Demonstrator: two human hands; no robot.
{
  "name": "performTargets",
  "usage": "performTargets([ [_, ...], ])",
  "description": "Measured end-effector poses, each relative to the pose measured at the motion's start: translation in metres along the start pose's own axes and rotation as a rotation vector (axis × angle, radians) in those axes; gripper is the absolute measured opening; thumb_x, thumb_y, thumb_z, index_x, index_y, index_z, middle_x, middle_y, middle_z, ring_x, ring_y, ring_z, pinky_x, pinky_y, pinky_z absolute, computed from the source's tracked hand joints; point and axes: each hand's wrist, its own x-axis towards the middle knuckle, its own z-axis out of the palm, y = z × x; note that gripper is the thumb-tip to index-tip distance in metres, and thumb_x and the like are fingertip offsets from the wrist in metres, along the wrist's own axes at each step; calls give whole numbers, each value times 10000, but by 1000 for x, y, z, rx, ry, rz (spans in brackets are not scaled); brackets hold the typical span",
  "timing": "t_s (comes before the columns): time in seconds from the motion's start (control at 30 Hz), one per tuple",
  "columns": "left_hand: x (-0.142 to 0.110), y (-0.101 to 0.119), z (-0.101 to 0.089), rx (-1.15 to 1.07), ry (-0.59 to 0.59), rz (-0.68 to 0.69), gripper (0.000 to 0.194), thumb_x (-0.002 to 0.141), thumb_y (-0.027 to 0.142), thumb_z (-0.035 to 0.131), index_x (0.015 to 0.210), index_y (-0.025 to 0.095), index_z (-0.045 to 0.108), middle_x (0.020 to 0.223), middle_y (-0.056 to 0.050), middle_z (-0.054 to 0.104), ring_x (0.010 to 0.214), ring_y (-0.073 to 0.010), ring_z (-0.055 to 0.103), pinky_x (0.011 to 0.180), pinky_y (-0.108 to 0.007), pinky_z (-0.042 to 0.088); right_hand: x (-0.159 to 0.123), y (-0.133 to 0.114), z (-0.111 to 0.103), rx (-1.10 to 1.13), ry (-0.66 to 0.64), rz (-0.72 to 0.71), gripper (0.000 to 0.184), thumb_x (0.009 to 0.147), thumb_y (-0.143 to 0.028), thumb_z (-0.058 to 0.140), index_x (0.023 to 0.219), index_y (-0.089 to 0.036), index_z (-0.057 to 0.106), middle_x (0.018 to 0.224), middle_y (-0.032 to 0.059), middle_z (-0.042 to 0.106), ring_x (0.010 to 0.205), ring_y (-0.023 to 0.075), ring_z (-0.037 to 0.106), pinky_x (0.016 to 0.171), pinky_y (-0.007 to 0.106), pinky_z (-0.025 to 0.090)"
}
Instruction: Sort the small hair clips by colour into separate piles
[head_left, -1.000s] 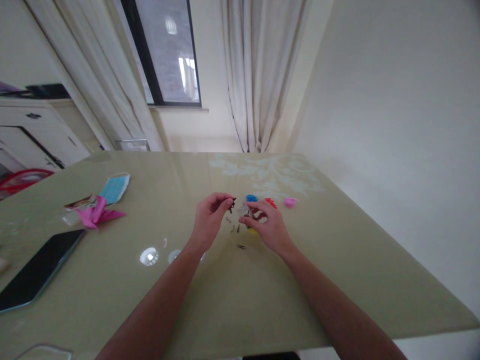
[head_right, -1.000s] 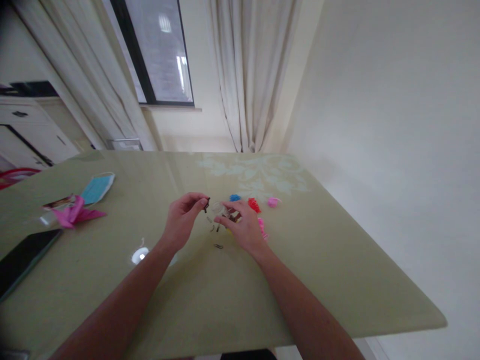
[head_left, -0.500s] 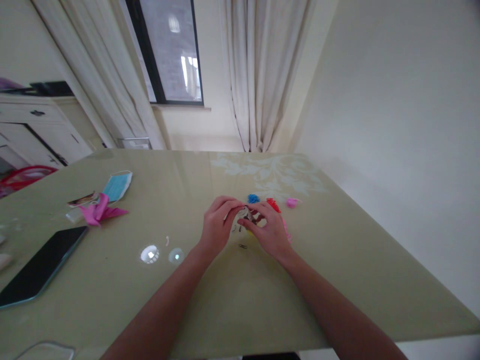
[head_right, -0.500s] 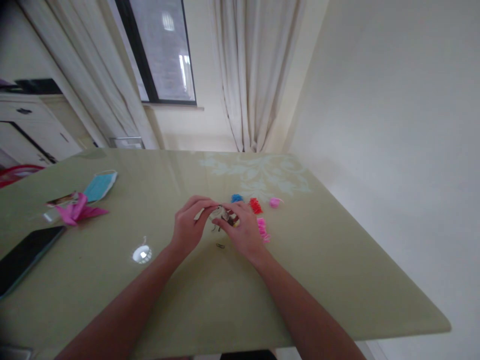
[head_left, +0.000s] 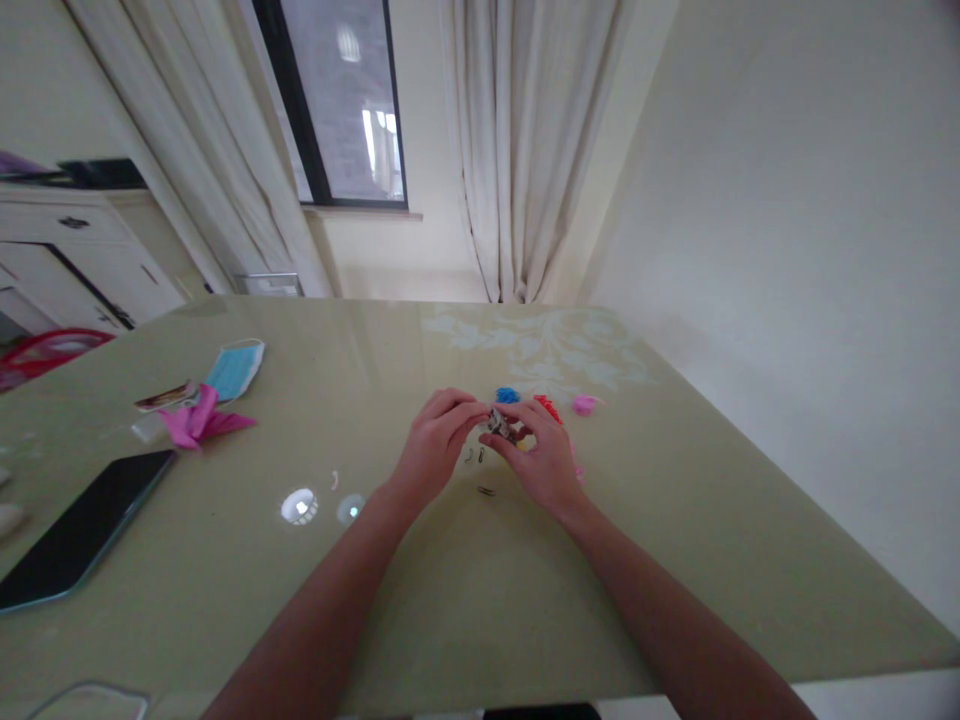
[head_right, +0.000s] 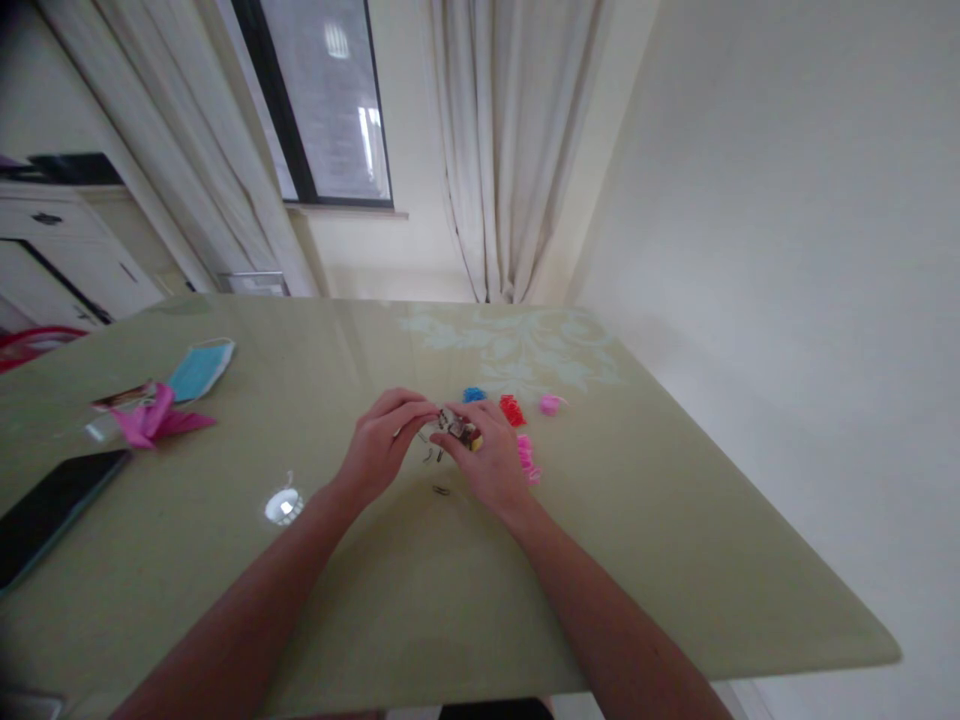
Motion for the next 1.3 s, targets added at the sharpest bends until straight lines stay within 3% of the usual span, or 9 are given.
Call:
performTargets([
  [0.37, -5, -7, 0, 81, -37, 143, 284, 1062, 179, 507, 1239, 237, 722, 1117, -88, 709, 1052, -195, 635, 942, -352, 561, 3, 2, -2, 57, 8, 18, 340, 863, -413, 843, 1170, -274, 792, 1037, 70, 704, 880, 209, 671, 745, 337, 609],
  [0.8, -4, -1, -4, -42, 17, 9, 210, 1045, 248, 595, 1173, 245, 761, 1087, -65, 796, 1007, -178, 747, 940, -305, 594, 3, 0, -2, 54, 16, 4, 320, 864, -410, 841, 1151, -271, 805, 995, 62, 707, 841, 205, 673, 751, 344, 598],
  [1.1, -3, -1, -4, -59, -14, 82, 291, 1048, 193, 572, 1278, 269, 733, 1147, -67, 803, 1061, -192, 720, 950, -357, 593, 3, -1, -1, 115, -2, 17, 328, 872, -417, 831, 1164, -272, 798, 1025, 65, 723, 838, 210, 701, 786, 369, 618],
  [1.3, -2, 2, -4, -38, 52, 89, 298, 1054, 181, 548, 1277, 265, 728, 1206, -80, 782, 1110, -198, 701, 983, -380, 579, 3, -4, 0, 157, -6, 31, 327, 868, -407, 833, 1159, -261, 797, 1035, 68, 726, 853, 207, 713, 800, 368, 632],
])
